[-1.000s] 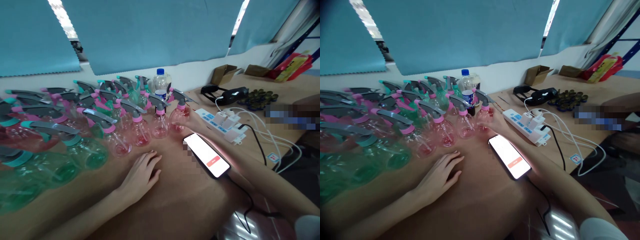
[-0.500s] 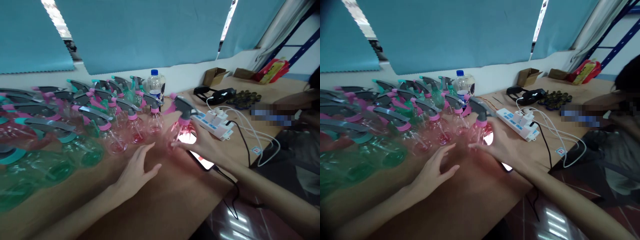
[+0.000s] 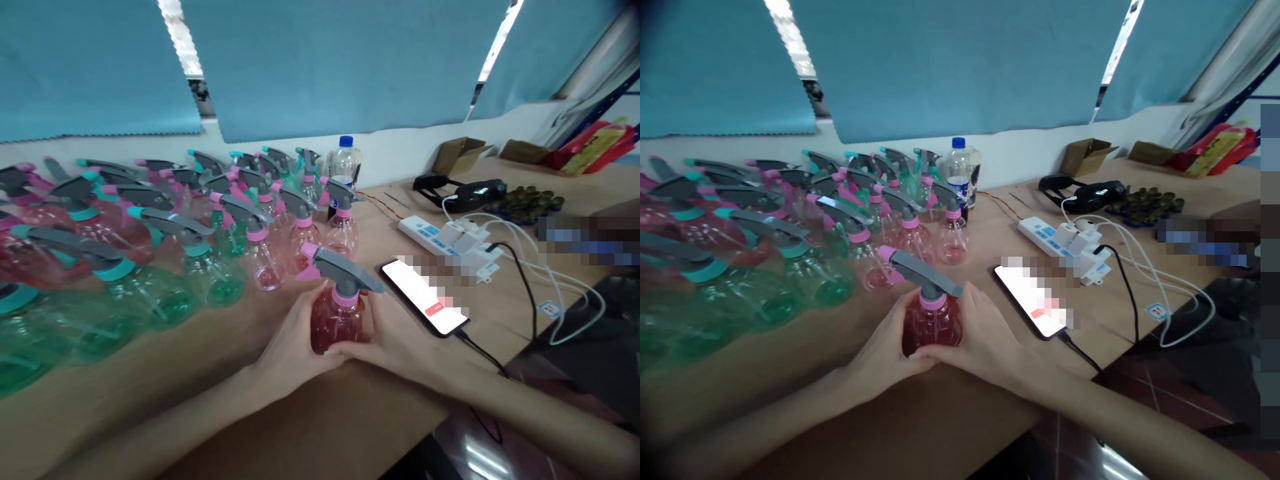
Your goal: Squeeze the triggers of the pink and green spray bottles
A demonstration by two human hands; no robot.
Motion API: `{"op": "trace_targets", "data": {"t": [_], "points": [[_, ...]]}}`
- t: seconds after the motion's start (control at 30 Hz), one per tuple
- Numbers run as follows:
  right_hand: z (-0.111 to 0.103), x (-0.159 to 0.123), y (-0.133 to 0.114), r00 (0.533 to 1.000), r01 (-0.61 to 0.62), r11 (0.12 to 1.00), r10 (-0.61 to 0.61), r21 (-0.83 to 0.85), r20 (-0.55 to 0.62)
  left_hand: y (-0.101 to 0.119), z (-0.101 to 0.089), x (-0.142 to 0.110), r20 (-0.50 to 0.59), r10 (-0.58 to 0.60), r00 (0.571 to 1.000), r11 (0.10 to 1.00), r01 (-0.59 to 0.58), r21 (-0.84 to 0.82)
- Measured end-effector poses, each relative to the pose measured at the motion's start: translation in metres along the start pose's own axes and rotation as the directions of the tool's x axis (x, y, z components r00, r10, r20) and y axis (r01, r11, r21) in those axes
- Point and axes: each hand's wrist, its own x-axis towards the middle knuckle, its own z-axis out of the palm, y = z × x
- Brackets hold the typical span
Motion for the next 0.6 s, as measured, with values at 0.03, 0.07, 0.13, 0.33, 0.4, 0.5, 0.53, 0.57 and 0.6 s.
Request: {"op": "trace_targets", "data": {"t": [0.03, 0.07, 0.13, 0.33, 0.4, 0.5, 0.53, 0.57, 0.6], "points": [[0.0, 0.003, -0.005, 1.0, 0.015, 1.0, -0.015, -0.006, 0.018, -0.002, -0.003, -0.005, -0.006, 0.001, 1.0, 1.0, -0.001, 0.008], [0.001, 0.006, -0.009, 0.999, 0.035, 0.999, -0.035, -0.003, 0.029, -0.003, -0.005, -0.009, -0.013, 0.006, 1.0, 1.0, -0.006, 0.022], [0.001, 0.014, -0.018, 0.992, 0.112, 0.993, -0.114, 0.038, 0.049, -0.007, -0.011, -0.019, -0.024, 0.015, 1.0, 0.999, -0.013, 0.052], [0.014, 0.035, -0.048, 0.944, 0.279, 0.901, -0.32, 0.332, 0.076, -0.01, -0.031, -0.042, -0.013, 0.012, 1.0, 1.0, -0.012, -0.006], [0.024, 0.037, -0.058, 0.948, 0.277, 0.89, -0.316, 0.363, 0.051, -0.01, -0.037, -0.048, 0.002, 0.015, 1.0, 0.999, -0.015, -0.035], [0.039, 0.037, -0.066, 0.934, 0.332, 0.867, -0.356, 0.371, -0.003, -0.01, -0.044, -0.058, 0.013, 0.023, 1.0, 0.997, -0.022, -0.079], [0.044, 0.037, -0.067, 0.929, 0.347, 0.862, -0.37, 0.368, -0.011, -0.011, -0.045, -0.061, 0.011, 0.026, 1.0, 0.996, -0.024, -0.085], [0.048, 0.037, -0.068, 0.925, 0.358, 0.863, -0.379, 0.357, -0.01, -0.012, -0.047, -0.063, 0.009, 0.027, 1.0, 0.996, -0.026, -0.085], [0.052, 0.037, -0.068, 0.923, 0.364, 0.874, -0.386, 0.322, 0.004, -0.013, -0.048, -0.066, 0.009, 0.028, 1.0, 0.996, -0.027, -0.081]]}}
